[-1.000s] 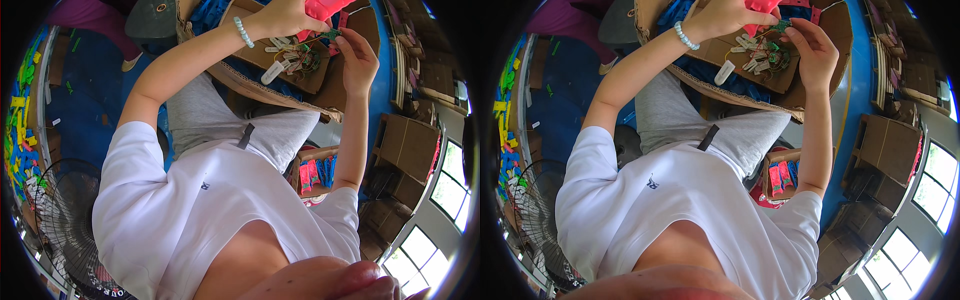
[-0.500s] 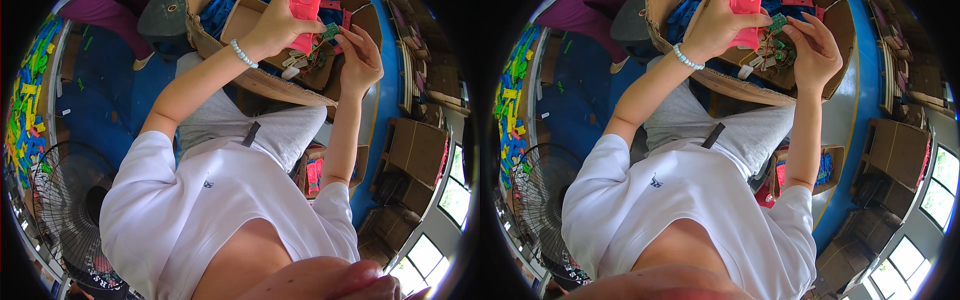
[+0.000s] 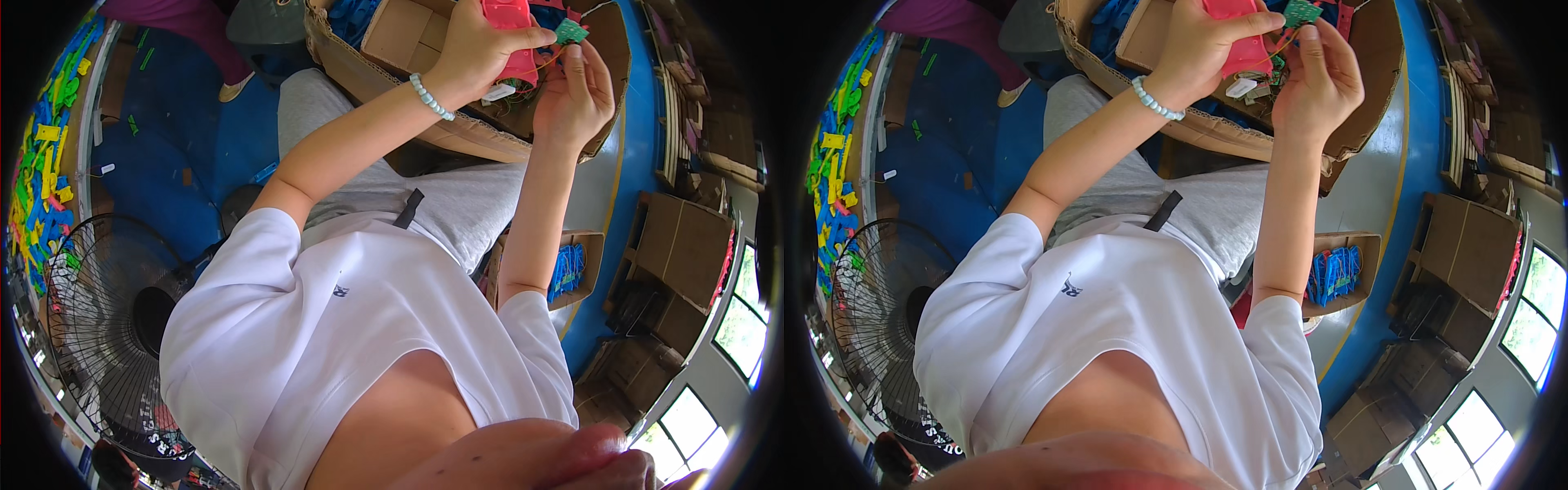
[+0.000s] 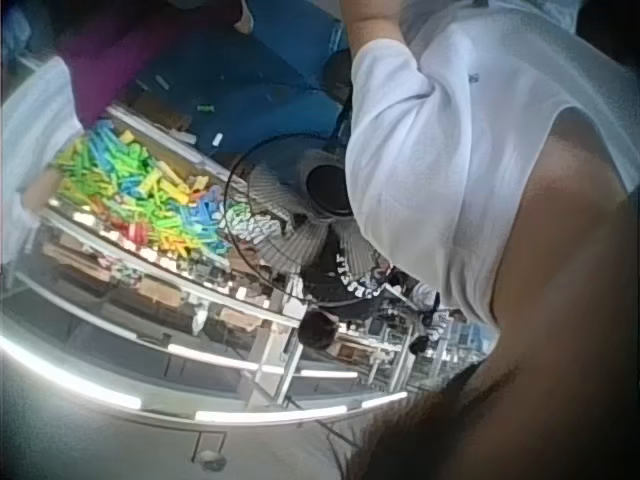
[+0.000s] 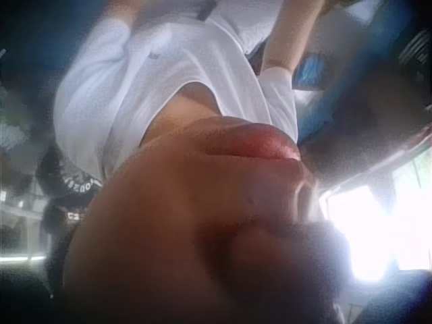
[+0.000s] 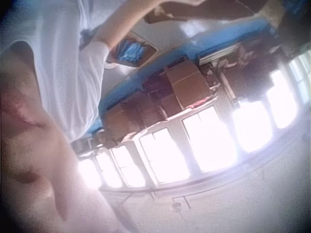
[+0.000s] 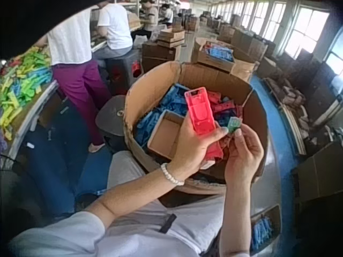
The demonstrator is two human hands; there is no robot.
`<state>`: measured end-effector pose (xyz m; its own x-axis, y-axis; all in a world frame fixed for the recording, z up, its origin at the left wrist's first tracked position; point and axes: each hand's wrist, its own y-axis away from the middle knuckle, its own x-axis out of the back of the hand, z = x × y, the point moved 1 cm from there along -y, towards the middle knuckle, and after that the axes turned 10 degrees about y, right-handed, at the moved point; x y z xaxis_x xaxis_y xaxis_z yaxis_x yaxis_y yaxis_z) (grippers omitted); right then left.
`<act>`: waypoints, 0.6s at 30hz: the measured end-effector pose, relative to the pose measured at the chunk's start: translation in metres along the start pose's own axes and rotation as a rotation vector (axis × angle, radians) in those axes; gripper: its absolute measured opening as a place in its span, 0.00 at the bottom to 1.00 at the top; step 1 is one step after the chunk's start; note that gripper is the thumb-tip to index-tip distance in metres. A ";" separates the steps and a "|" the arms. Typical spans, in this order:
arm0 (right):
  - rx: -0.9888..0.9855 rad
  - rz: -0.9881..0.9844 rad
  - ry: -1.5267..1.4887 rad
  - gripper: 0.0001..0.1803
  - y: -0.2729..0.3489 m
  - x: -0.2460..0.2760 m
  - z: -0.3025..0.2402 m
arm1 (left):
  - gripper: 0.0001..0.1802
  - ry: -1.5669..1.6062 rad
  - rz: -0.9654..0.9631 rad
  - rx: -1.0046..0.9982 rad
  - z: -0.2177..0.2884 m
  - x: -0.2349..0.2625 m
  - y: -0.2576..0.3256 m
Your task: Assembling electronic components into plastic toy housings.
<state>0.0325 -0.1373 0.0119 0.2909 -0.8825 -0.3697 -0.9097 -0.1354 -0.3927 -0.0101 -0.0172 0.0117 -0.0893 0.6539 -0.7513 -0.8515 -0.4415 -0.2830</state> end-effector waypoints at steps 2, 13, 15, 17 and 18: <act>0.049 0.036 0.071 0.09 -0.007 0.008 -0.011 | 0.18 -0.058 0.019 -0.068 0.004 -0.003 -0.006; -0.125 -0.359 0.455 0.11 0.000 0.002 -0.018 | 0.28 0.253 -0.072 0.167 -0.007 0.042 -0.020; -0.110 -0.356 0.549 0.11 -0.003 -0.008 -0.018 | 0.27 0.132 -0.005 0.112 -0.009 0.043 -0.016; -0.078 -0.329 0.667 0.12 -0.007 -0.008 -0.023 | 0.25 0.067 0.004 0.111 -0.005 0.037 -0.014; -0.092 -0.312 0.676 0.12 -0.008 -0.008 -0.024 | 0.24 0.043 -0.075 0.113 -0.001 0.037 -0.015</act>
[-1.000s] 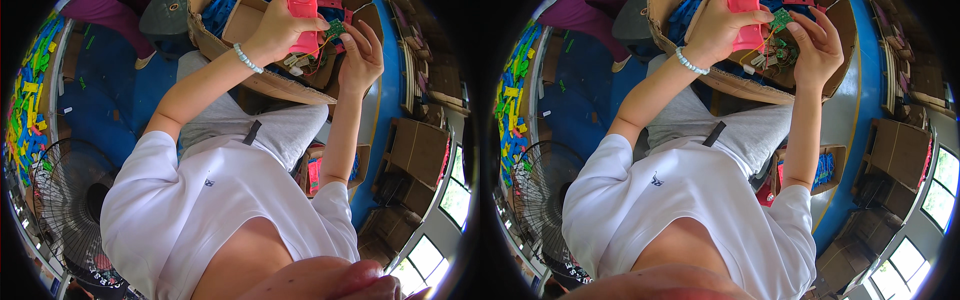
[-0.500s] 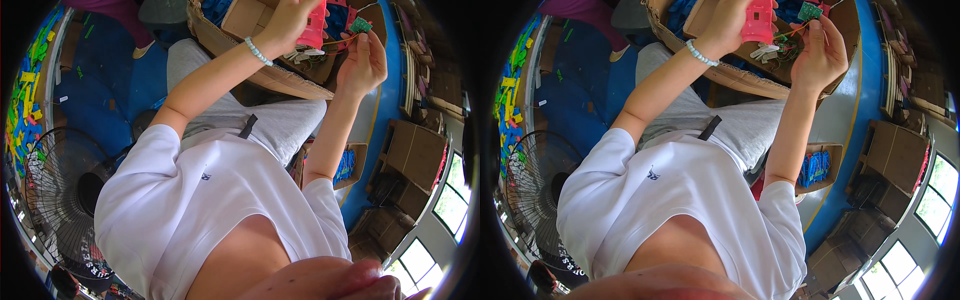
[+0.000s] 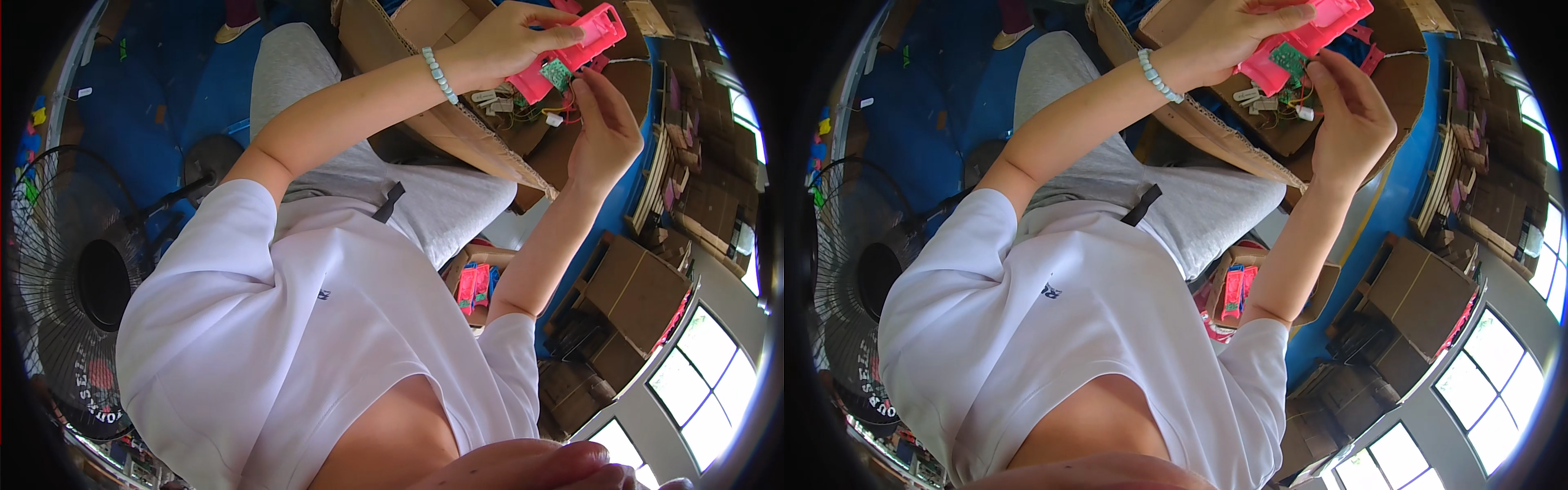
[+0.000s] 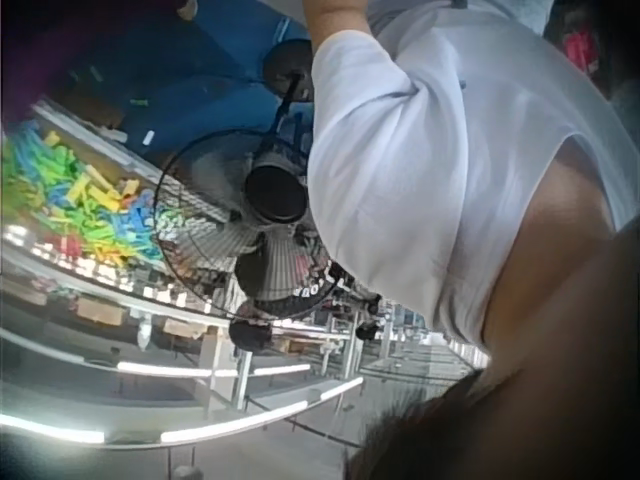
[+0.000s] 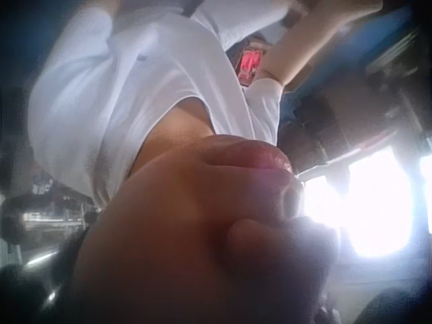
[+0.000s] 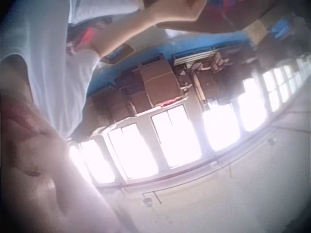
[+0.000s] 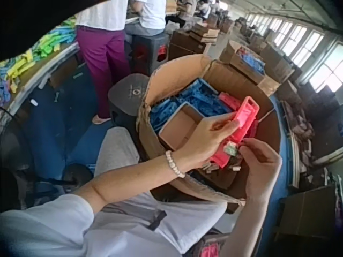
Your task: Assembling electronic components into plastic toy housings.
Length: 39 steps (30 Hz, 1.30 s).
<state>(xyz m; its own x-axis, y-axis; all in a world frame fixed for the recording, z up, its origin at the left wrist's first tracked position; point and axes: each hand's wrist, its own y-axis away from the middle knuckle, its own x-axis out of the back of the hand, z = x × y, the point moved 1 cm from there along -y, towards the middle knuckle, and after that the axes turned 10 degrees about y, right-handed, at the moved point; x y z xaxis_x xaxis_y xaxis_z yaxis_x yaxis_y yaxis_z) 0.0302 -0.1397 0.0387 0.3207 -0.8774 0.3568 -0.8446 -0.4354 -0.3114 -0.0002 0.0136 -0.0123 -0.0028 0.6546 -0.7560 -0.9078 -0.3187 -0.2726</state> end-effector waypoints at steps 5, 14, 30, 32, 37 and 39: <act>0.075 0.021 0.056 0.11 -0.009 -0.008 0.003 | 0.22 -0.148 -0.079 -0.174 0.003 0.006 0.007; 0.031 0.045 0.042 0.11 0.000 -0.014 -0.012 | 0.18 -0.265 -0.149 -0.298 0.002 0.010 0.030; -0.019 0.031 -0.063 0.14 0.004 -0.013 -0.022 | 0.18 -0.313 -0.042 -0.322 0.015 -0.010 0.045; -0.094 -0.034 -0.125 0.16 0.007 -0.010 -0.021 | 0.18 -0.276 -0.046 -0.308 0.012 -0.009 0.046; -0.066 -0.012 -0.190 0.16 0.010 -0.008 -0.017 | 0.18 -0.262 -0.065 -0.276 0.012 -0.010 0.045; -0.073 0.000 -0.187 0.15 0.009 -0.007 -0.013 | 0.16 -0.227 -0.031 -0.311 0.007 -0.010 0.042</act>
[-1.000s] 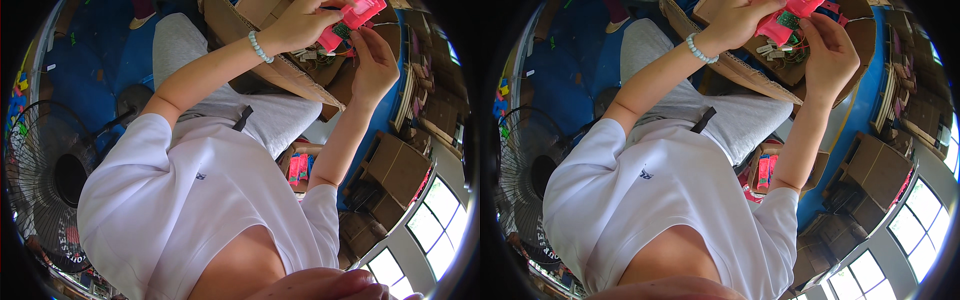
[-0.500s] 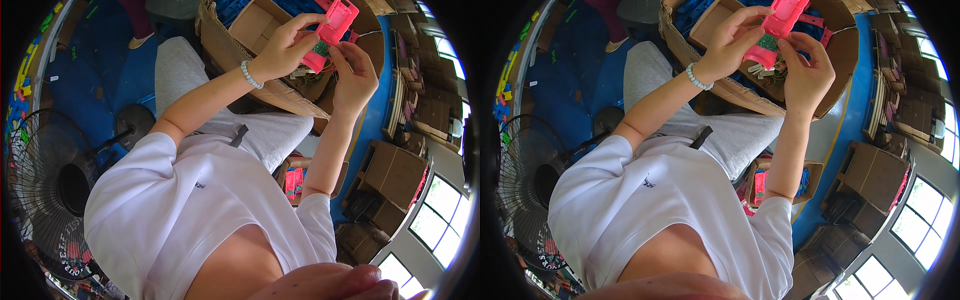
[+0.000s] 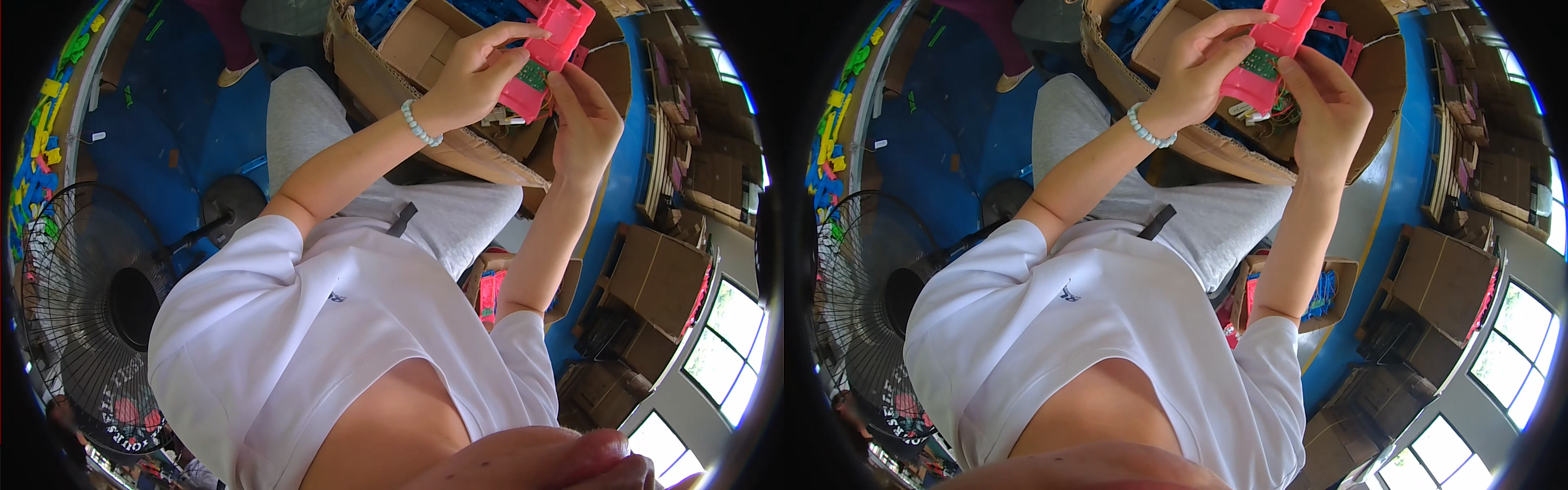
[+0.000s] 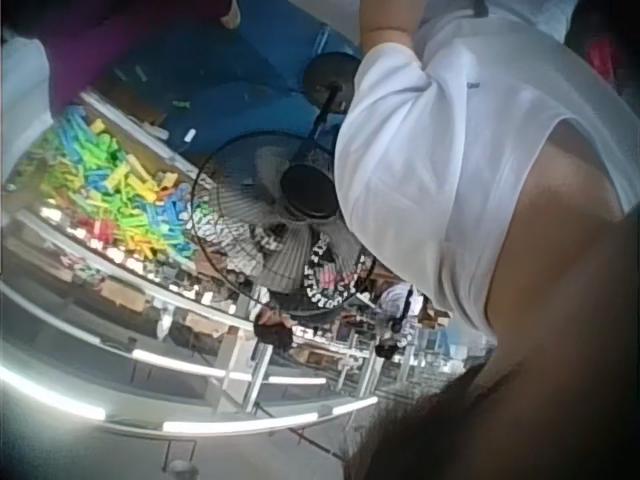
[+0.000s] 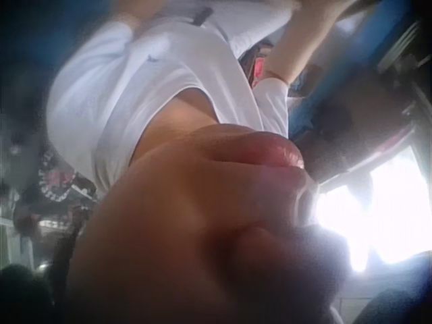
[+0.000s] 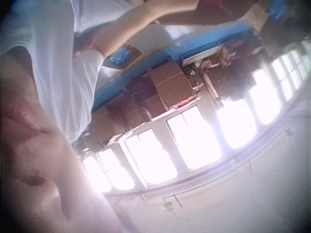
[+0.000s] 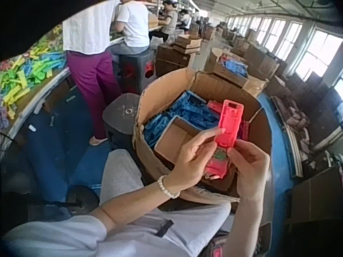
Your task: Assembling electronic components into plastic toy housings.
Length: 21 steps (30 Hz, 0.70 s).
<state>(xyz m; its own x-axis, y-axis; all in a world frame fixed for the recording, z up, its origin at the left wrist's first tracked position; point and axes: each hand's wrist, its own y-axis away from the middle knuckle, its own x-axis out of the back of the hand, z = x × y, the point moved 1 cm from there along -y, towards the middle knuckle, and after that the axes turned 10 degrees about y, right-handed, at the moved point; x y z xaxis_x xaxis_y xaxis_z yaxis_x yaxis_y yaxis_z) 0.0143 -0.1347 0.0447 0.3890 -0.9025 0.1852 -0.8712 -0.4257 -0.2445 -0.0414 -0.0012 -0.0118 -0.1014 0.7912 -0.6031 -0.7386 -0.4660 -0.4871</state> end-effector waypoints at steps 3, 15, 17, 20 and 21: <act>-0.027 0.000 -0.057 0.16 0.001 0.017 0.007 | 0.16 -0.044 -0.059 0.106 0.004 -0.012 0.004; -0.285 -0.215 0.042 0.19 0.010 0.029 0.049 | 0.21 0.088 -0.238 -0.005 0.014 -0.005 -0.038; -0.282 -0.234 -0.023 0.16 0.009 0.017 0.054 | 0.21 0.069 -0.350 -0.041 0.011 -0.004 -0.038; -0.220 -0.135 0.043 0.13 0.003 0.003 0.058 | 0.21 -0.100 -0.368 -0.141 0.013 0.000 -0.034; -0.206 -0.127 0.041 0.13 0.002 0.003 0.057 | 0.22 -0.171 -0.340 -0.176 0.014 0.001 -0.034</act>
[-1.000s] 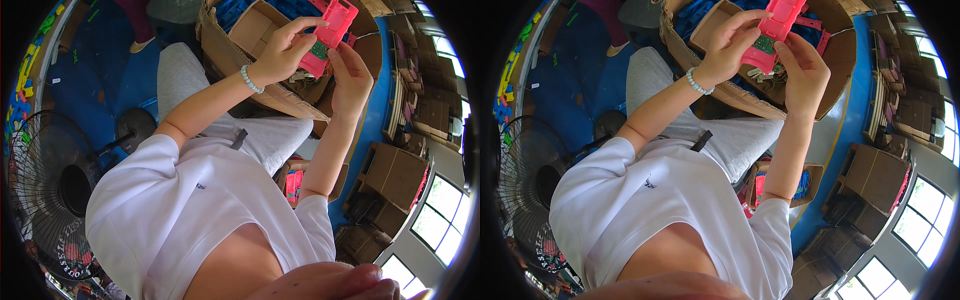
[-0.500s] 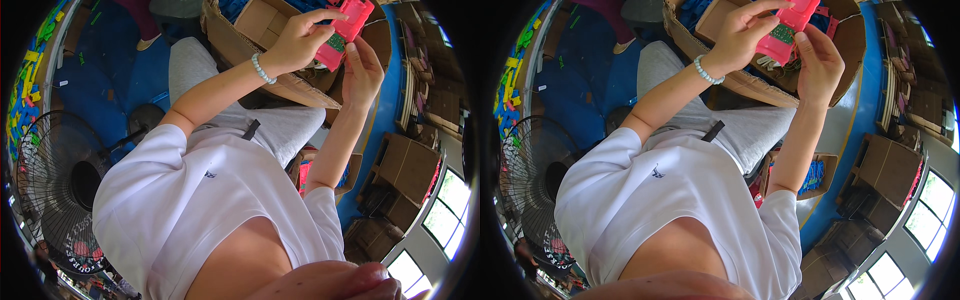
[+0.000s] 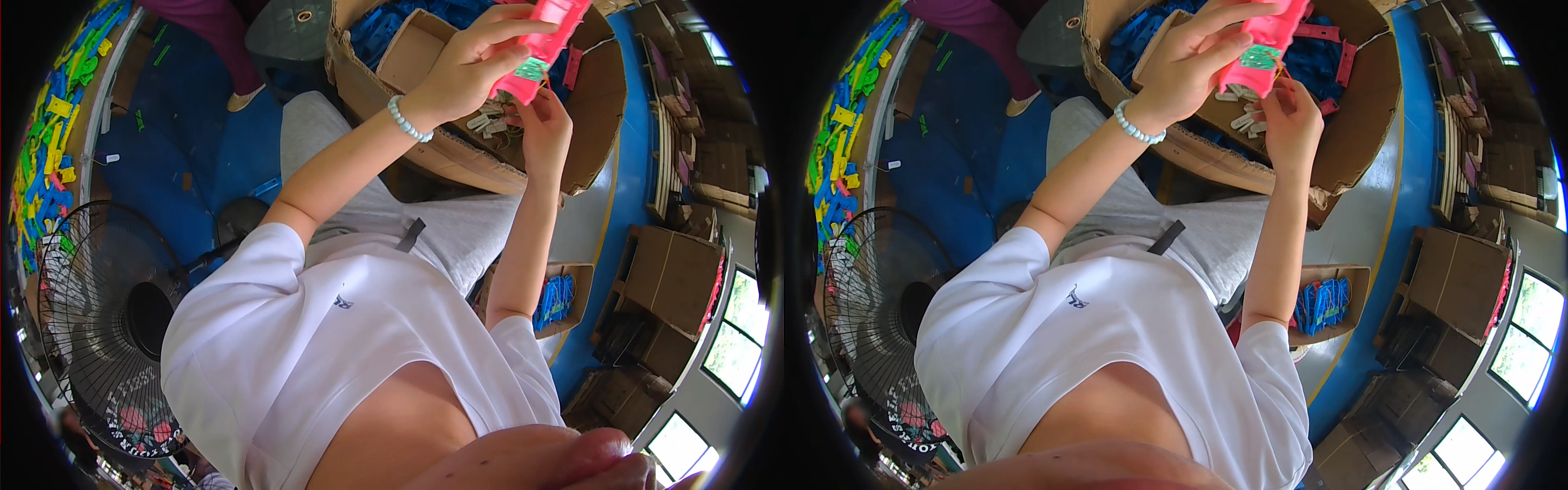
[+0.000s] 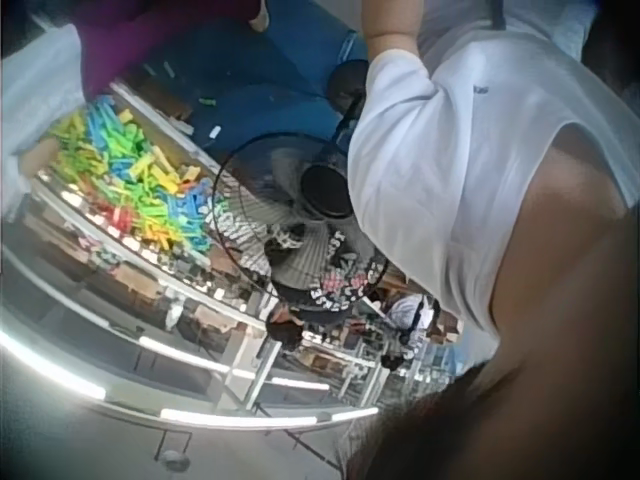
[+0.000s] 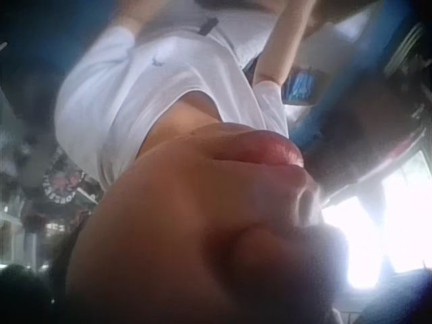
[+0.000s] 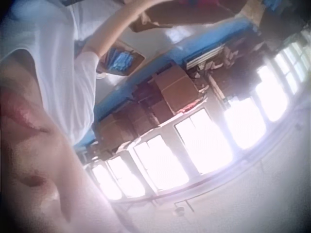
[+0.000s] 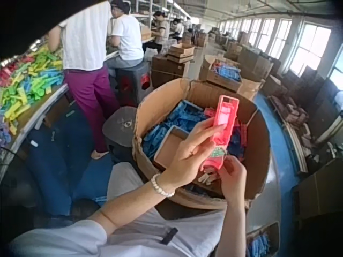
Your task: Assembling electronic components into plastic toy housings.
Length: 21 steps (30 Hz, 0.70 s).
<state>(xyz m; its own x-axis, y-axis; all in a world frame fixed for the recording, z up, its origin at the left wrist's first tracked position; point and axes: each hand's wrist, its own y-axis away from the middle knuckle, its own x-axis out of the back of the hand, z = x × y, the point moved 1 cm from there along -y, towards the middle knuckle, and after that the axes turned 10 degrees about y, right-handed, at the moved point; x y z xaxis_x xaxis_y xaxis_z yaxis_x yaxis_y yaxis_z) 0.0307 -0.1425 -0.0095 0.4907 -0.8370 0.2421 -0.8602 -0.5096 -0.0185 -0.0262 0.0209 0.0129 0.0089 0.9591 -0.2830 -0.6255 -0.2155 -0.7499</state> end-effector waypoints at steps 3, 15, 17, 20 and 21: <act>0.361 0.493 0.517 0.11 0.002 0.010 -0.018 | 0.21 0.065 0.270 0.032 0.013 -0.011 0.001; 1.074 0.540 0.807 0.06 -0.011 0.025 -0.086 | 0.25 -0.054 0.069 0.424 0.017 -0.018 0.036; 1.105 0.534 0.818 0.07 -0.007 0.024 -0.088 | 0.25 0.079 0.063 0.516 0.027 -0.019 0.035; 1.074 0.439 0.926 0.07 -0.009 0.027 -0.093 | 0.25 0.166 0.052 0.605 0.027 -0.020 0.037; 1.071 0.443 0.924 0.07 -0.010 0.027 -0.092 | 0.25 0.122 0.051 0.602 0.026 -0.020 0.038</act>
<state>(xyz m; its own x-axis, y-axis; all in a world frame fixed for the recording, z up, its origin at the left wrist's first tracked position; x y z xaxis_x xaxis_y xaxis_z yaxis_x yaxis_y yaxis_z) 0.0400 -0.1415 0.0865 -0.3913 -0.7488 0.5351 -0.2014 -0.4976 -0.8437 -0.0706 -0.0017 0.0052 0.0340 0.9148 -0.4024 -0.9580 -0.0849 -0.2741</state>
